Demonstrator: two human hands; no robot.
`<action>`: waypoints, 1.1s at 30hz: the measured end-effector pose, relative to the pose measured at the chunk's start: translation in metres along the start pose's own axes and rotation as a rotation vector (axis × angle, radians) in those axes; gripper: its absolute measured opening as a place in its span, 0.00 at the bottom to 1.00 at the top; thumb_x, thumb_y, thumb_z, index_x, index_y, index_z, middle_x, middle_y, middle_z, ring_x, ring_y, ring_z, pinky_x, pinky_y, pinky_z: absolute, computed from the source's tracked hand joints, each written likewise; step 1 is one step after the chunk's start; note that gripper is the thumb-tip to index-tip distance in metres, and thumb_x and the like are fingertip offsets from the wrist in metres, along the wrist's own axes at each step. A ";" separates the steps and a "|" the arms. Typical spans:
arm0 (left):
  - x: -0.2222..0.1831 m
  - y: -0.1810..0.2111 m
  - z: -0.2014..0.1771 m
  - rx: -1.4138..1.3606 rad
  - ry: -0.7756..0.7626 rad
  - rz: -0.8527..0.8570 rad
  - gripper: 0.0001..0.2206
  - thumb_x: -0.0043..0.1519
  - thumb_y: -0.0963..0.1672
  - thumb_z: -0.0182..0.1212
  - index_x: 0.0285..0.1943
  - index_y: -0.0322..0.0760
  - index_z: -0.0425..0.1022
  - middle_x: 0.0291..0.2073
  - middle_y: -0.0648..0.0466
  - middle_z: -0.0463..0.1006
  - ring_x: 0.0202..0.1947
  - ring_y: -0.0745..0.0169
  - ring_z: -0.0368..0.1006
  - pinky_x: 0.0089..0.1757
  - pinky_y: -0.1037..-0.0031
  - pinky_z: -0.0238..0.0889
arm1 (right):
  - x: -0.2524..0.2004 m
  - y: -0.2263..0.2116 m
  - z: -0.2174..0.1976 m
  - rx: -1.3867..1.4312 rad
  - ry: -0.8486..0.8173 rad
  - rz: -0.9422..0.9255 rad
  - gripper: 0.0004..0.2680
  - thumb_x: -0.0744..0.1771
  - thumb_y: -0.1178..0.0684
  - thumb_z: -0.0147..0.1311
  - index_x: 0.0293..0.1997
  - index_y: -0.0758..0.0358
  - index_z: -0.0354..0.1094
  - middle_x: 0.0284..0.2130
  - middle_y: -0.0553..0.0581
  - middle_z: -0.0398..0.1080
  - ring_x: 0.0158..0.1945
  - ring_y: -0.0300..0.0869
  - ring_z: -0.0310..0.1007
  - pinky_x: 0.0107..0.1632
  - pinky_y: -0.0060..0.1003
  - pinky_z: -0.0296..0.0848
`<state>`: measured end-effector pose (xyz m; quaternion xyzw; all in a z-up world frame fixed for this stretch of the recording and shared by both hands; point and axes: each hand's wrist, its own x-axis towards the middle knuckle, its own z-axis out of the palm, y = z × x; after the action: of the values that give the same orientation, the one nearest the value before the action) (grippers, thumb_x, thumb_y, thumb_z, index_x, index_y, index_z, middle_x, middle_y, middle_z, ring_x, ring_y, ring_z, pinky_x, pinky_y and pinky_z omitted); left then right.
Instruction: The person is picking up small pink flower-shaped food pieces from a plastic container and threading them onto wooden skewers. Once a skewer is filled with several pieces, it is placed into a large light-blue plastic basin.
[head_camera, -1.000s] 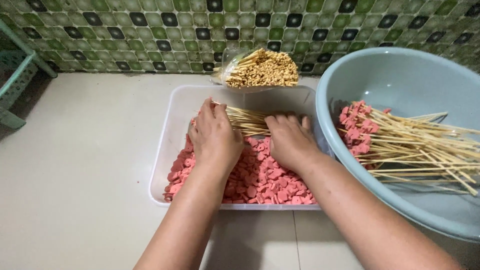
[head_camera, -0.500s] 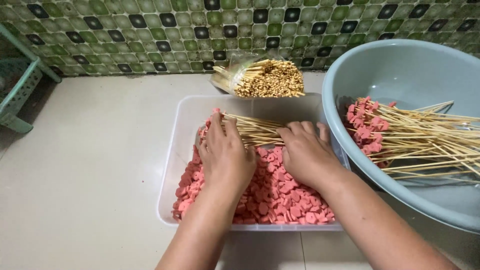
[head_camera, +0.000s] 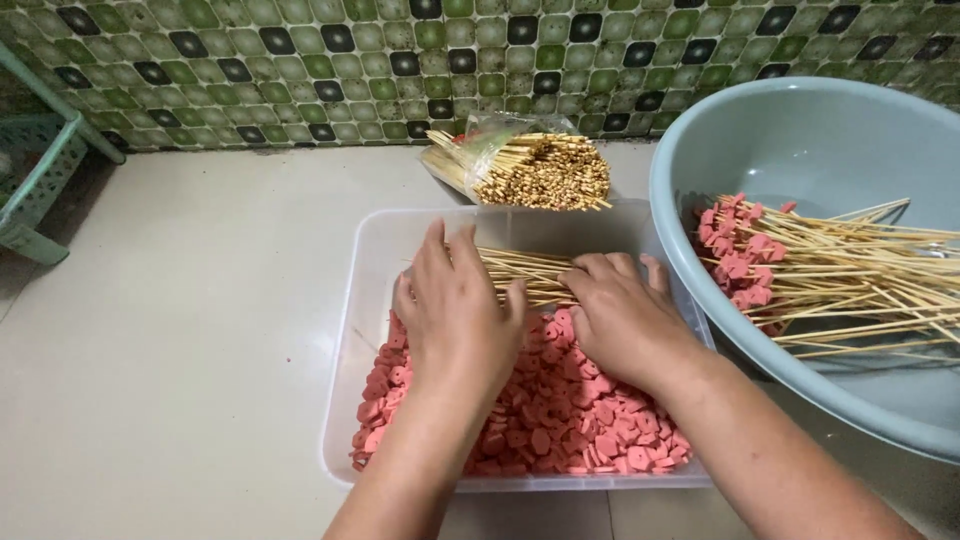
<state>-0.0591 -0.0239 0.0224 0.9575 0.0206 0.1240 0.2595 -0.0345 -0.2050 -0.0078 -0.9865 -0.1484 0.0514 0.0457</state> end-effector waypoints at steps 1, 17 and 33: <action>0.007 0.004 -0.007 0.001 -0.001 0.000 0.32 0.58 0.47 0.67 0.70 0.34 0.58 0.69 0.34 0.55 0.69 0.34 0.54 0.61 0.34 0.45 | 0.004 0.003 0.004 0.001 -0.001 0.001 0.15 0.67 0.50 0.48 0.62 0.51 0.66 0.62 0.54 0.64 0.71 0.48 0.54 0.70 0.66 0.45; 0.117 0.018 0.013 0.473 0.130 0.361 0.69 0.35 0.60 0.86 0.83 0.56 0.35 0.79 0.45 0.35 0.76 0.34 0.41 0.60 0.29 0.52 | 0.011 -0.002 0.002 0.062 0.082 0.068 0.12 0.61 0.64 0.45 0.42 0.66 0.76 0.47 0.66 0.70 0.54 0.54 0.64 0.67 0.53 0.51; 0.152 0.004 0.009 0.085 -0.142 0.612 0.31 0.51 0.45 0.80 0.62 0.47 0.67 0.53 0.35 0.75 0.52 0.28 0.76 0.50 0.43 0.72 | 0.018 0.011 0.017 0.003 0.061 0.025 0.11 0.67 0.53 0.47 0.54 0.58 0.68 0.51 0.58 0.66 0.63 0.52 0.61 0.70 0.59 0.47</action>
<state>0.0906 -0.0159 0.0514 0.9355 -0.2814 0.1284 0.1708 -0.0161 -0.2089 -0.0279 -0.9894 -0.1344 0.0223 0.0509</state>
